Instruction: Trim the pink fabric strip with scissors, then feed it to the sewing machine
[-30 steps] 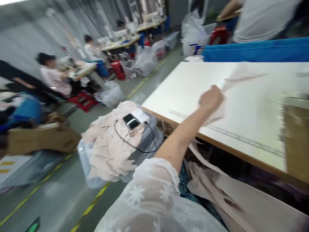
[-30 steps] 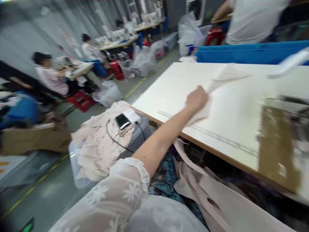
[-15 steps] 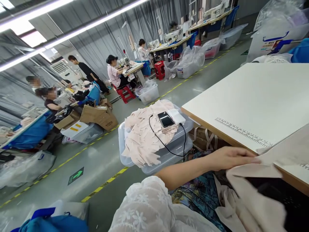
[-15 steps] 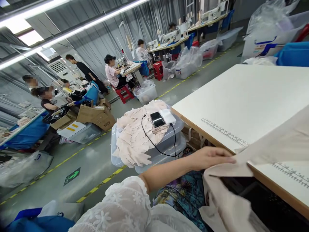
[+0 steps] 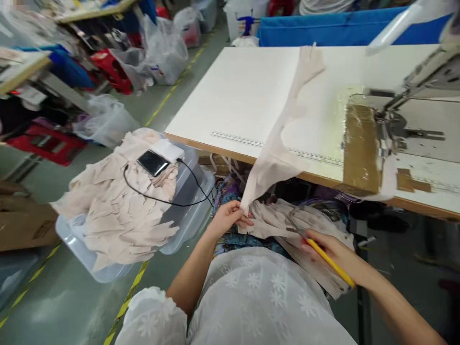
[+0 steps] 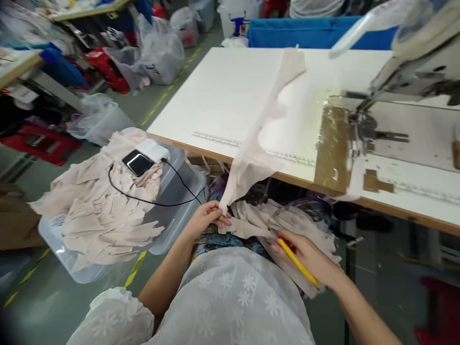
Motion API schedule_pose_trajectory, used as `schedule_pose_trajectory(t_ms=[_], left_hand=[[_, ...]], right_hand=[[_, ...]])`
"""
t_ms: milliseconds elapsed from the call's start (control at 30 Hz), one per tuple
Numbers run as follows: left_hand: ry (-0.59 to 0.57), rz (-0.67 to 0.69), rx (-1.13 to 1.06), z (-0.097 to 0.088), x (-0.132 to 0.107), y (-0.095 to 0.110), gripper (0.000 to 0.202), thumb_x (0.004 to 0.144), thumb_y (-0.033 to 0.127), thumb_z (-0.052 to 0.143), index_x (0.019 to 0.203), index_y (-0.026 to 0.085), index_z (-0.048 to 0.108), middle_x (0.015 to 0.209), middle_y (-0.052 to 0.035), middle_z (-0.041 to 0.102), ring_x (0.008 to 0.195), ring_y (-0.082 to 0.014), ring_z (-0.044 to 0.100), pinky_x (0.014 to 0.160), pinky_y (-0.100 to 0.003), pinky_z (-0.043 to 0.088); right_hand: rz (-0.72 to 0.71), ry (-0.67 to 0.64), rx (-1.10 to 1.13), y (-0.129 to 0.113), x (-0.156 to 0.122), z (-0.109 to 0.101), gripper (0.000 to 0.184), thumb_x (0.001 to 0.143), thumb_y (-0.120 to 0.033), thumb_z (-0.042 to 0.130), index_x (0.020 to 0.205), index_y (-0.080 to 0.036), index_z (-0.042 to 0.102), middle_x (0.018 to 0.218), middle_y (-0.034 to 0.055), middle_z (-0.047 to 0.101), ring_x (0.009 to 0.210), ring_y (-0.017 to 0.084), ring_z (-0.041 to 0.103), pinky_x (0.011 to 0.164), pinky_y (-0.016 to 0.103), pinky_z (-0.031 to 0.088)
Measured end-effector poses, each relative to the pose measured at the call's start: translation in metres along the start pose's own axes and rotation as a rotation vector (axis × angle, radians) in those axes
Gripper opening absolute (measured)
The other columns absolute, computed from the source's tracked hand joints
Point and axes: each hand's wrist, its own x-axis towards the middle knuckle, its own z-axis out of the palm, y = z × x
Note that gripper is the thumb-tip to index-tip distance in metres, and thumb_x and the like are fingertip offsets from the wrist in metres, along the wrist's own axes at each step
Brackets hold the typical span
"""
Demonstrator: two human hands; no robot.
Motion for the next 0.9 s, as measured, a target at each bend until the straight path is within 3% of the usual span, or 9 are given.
schedule_pose_trajectory(t_ms=[167, 300, 367, 600, 900], left_hand=[[0.025, -0.072, -0.053, 0.004, -0.008, -0.001, 0.051, 0.073, 0.06, 0.076, 0.087, 0.013, 0.063, 0.087, -0.0111, 0.073, 0.075, -0.0205, 0.072, 0.061, -0.024, 0.054], [0.109, -0.012, 0.042, -0.001, -0.009, -0.009, 0.048, 0.074, 0.06, 0.075, 0.079, 0.013, 0.065, 0.06, -0.0008, 0.063, 0.048, -0.0083, 0.054, 0.046, -0.018, 0.039], [0.125, -0.024, 0.053, -0.003, -0.01, -0.011, 0.047, 0.075, 0.059, 0.074, 0.077, 0.014, 0.064, 0.051, 0.0022, 0.057, 0.041, -0.0058, 0.043, 0.043, -0.018, 0.034], [0.059, -0.091, -0.03, -0.004, -0.012, -0.008, 0.046, 0.073, 0.058, 0.075, 0.077, 0.013, 0.066, 0.062, -0.0052, 0.068, 0.055, -0.0137, 0.064, 0.049, -0.02, 0.043], [0.052, -0.101, -0.035, -0.006, -0.012, -0.005, 0.042, 0.073, 0.055, 0.075, 0.075, 0.013, 0.071, 0.068, -0.0067, 0.07, 0.056, -0.0126, 0.062, 0.052, -0.021, 0.045]], right_hand=[[0.015, -0.291, 0.069, -0.007, 0.05, 0.0, 0.057, 0.09, -0.075, 0.046, 0.07, -0.022, 0.04, 0.065, -0.0022, 0.041, 0.055, 0.014, 0.04, 0.05, 0.028, 0.036], [0.018, -0.408, 0.064, -0.006, 0.072, 0.003, 0.059, 0.088, -0.078, 0.046, 0.069, -0.022, 0.042, 0.063, -0.0027, 0.04, 0.054, 0.013, 0.039, 0.045, 0.025, 0.032], [0.0, -0.424, 0.053, -0.006, 0.077, 0.004, 0.06, 0.087, -0.079, 0.045, 0.069, -0.022, 0.042, 0.062, -0.003, 0.039, 0.054, 0.013, 0.037, 0.045, 0.025, 0.03], [-0.027, -0.427, -0.033, -0.01, 0.095, 0.008, 0.062, 0.085, -0.079, 0.047, 0.064, -0.022, 0.039, 0.06, -0.0044, 0.034, 0.054, 0.012, 0.032, 0.049, 0.027, 0.026], [-0.109, -0.294, -0.349, -0.003, 0.1, 0.014, 0.05, 0.091, -0.066, 0.045, 0.069, -0.021, 0.045, 0.06, -0.0005, 0.046, 0.056, 0.016, 0.043, 0.055, 0.029, 0.025]])
